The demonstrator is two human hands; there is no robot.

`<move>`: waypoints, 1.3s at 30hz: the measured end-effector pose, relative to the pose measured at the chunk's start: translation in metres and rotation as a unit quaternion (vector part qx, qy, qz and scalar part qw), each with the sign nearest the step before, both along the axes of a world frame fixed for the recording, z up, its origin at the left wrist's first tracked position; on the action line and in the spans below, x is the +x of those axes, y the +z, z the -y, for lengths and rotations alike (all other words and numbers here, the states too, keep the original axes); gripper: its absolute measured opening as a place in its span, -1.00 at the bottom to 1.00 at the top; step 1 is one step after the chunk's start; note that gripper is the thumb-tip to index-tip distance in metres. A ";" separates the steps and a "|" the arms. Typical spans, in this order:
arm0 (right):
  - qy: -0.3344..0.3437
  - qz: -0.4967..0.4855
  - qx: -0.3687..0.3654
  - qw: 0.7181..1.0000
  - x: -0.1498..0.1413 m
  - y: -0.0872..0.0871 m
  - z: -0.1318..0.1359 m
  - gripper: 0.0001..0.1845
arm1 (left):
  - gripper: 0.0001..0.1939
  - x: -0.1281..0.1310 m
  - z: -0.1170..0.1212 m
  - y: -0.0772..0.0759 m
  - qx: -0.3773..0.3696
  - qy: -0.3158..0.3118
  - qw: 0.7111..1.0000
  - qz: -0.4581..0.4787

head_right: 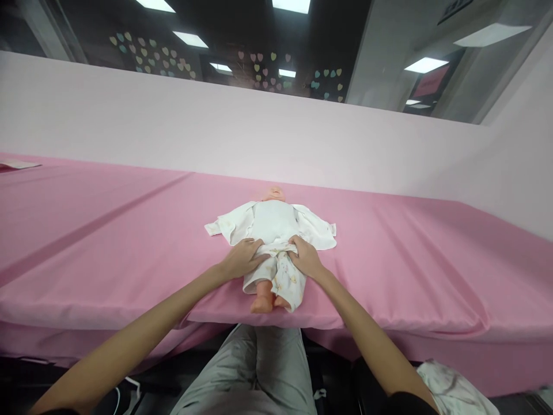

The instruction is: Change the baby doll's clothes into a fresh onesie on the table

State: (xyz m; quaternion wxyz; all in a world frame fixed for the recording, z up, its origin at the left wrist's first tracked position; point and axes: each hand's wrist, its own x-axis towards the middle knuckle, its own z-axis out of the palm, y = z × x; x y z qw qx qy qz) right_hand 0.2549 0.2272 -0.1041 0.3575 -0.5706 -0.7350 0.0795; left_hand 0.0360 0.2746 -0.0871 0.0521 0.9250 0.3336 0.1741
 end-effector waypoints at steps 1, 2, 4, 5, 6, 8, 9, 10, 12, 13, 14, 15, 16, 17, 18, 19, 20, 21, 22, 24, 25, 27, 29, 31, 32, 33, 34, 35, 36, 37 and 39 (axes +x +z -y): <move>0.013 -0.007 -0.008 1.000 0.003 0.001 0.003 -0.81 | -0.60 -0.004 0.004 0.002 -0.023 -0.010 1.000 0.012; 0.027 -0.018 -0.017 0.999 0.006 0.001 0.007 -0.72 | -0.54 -0.009 0.008 0.003 -0.050 -0.021 0.998 0.023; 0.047 -0.039 -0.033 0.998 0.009 0.001 0.015 -0.57 | -0.47 -0.016 0.014 0.006 -0.098 -0.036 0.994 0.036; 0.043 -0.044 -0.037 0.997 0.009 0.000 0.019 -0.54 | -0.46 -0.018 0.016 0.008 -0.112 -0.037 0.992 0.038; 0.029 -0.047 -0.036 0.998 0.008 -0.001 0.022 -0.56 | -0.46 -0.019 0.017 0.009 -0.120 -0.031 0.991 0.041; -0.004 -0.040 -0.026 0.999 0.002 -0.002 0.027 -0.69 | -0.47 -0.019 0.016 0.010 -0.135 -0.023 0.989 0.048; -0.016 -0.029 -0.021 0.999 -0.001 -0.002 0.028 -0.77 | -0.49 -0.018 0.015 0.009 -0.146 -0.025 0.988 0.053; -0.026 -0.014 -0.017 0.999 -0.005 -0.003 0.030 -0.85 | -0.51 -0.017 0.015 0.009 -0.159 -0.028 0.985 0.057; -0.045 0.020 -0.011 0.999 -0.010 -0.002 0.032 -0.95 | -0.60 -0.015 0.016 0.006 -0.171 -0.031 0.983 0.063; -0.057 0.034 -0.010 0.998 -0.012 -0.001 0.034 -0.97 | -0.65 -0.015 0.019 0.006 -0.167 -0.026 0.984 0.061; -0.070 0.041 -0.009 0.997 -0.014 0.000 0.036 -0.97 | -0.68 -0.016 0.023 0.005 -0.158 -0.019 0.985 0.061; -0.084 0.039 -0.008 0.996 -0.015 0.002 0.040 -0.96 | -0.70 -0.017 0.028 0.006 -0.150 -0.013 0.987 0.064; -0.090 0.027 -0.009 0.996 -0.017 0.004 0.045 -0.93 | -0.70 -0.019 0.034 0.007 -0.152 -0.012 0.986 0.070; -0.086 0.008 -0.013 0.996 -0.018 0.006 0.051 -0.88 | -0.68 -0.021 0.041 0.009 -0.164 -0.015 0.983 0.078; -0.073 -0.012 -0.020 0.997 -0.020 0.007 0.058 -0.78 | -0.66 -0.024 0.048 0.011 -0.182 -0.022 0.979 0.089; -0.054 -0.027 -0.032 0.998 -0.022 0.008 0.066 -0.64 | -0.62 -0.026 0.055 0.012 -0.202 -0.030 0.974 0.099; -0.033 -0.032 -0.045 0.998 -0.025 0.007 0.074 -0.48 | -0.56 -0.029 0.062 0.013 -0.219 -0.038 0.969 0.107; -0.020 -0.024 -0.057 0.998 -0.028 0.006 0.082 -0.31 | -0.47 -0.031 0.067 0.014 -0.225 -0.042 0.967 0.111; -0.018 -0.014 -0.063 0.998 -0.031 0.004 0.089 -0.18 | -0.38 -0.032 0.072 0.014 -0.223 -0.042 0.967 0.115; -0.033 0.003 -0.065 0.997 -0.035 0.000 0.099 -0.03 | -0.31 -0.033 0.076 0.013 -0.185 -0.034 0.976 0.111; -0.040 0.009 -0.063 0.997 -0.036 -0.001 0.101 -0.02 | -0.34 -0.032 0.076 0.013 -0.159 -0.031 0.982 0.101; -0.036 0.033 -0.066 0.997 -0.037 -0.001 0.102 -0.01 | -0.38 -0.032 0.075 0.013 -0.120 -0.034 0.989 0.077; -0.017 0.073 -0.078 0.994 -0.037 0.001 0.101 0.06 | -0.24 -0.031 0.076 0.013 -0.117 -0.044 0.991 0.056; -0.004 0.103 -0.088 0.991 -0.037 0.003 0.101 0.08 | 0.01 -0.031 0.080 0.012 -0.120 -0.049 0.991 0.042; -0.002 0.108 -0.087 0.990 -0.037 0.003 0.101 0.07 | 0.06 -0.030 0.083 0.011 -0.107 -0.045 0.992 0.039; -0.004 0.106 -0.081 0.991 -0.036 0.004 0.101 0.04 | 0.06 -0.030 0.085 0.010 -0.089 -0.040 0.995 0.037; -0.009 0.097 -0.071 0.993 -0.037 0.004 0.102 0.01 | 0.01 -0.029 0.087 0.009 -0.071 -0.034 0.996 0.038; -0.015 0.082 -0.058 0.995 -0.037 0.004 0.102 -0.02 | -0.06 -0.028 0.089 0.009 -0.058 -0.029 0.997 0.039; -0.021 0.063 -0.047 0.997 -0.037 0.005 0.102 -0.04 | -0.16 -0.027 0.090 0.008 -0.051 -0.028 0.997 0.041; -0.028 0.045 -0.037 0.998 -0.038 0.005 0.101 -0.06 | -0.24 -0.026 0.090 0.008 -0.052 -0.031 0.997 0.042; -0.039 0.022 -0.019 0.999 -0.041 0.006 0.098 -0.14 | -0.38 -0.026 0.090 0.009 -0.062 -0.049 0.996 0.046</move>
